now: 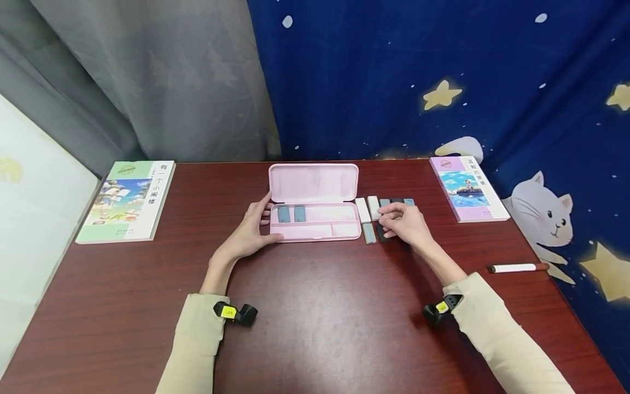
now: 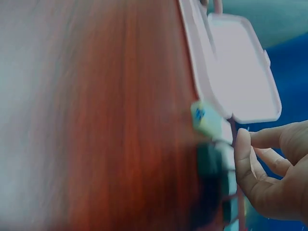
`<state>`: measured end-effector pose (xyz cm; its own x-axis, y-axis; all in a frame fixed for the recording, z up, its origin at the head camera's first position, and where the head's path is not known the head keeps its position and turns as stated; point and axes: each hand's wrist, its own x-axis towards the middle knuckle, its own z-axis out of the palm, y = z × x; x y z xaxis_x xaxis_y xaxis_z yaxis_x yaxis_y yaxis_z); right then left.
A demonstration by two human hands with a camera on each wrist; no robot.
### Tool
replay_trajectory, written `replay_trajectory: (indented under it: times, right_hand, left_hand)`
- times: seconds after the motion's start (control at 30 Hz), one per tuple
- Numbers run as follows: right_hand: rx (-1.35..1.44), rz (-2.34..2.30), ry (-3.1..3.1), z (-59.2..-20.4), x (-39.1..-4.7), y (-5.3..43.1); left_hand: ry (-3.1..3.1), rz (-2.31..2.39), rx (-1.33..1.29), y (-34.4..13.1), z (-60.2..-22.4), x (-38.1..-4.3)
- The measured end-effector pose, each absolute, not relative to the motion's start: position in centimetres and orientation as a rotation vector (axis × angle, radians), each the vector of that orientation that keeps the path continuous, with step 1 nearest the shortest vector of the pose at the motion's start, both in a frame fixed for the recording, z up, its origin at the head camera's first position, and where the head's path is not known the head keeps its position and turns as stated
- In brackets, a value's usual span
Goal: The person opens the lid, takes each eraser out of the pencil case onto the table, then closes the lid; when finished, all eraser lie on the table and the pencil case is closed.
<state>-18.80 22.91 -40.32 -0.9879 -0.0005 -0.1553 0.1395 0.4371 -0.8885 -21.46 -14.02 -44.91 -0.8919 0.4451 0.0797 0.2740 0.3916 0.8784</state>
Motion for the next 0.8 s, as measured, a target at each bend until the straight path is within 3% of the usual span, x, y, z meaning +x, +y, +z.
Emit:
replay_trajectory:
  times: [0.8]
  right_hand:
    - [-0.125,-1.589,2.58,-40.3,-22.4,11.5]
  left_hand:
    - [2.462,1.52,0.651,-13.8,-43.6,-20.8]
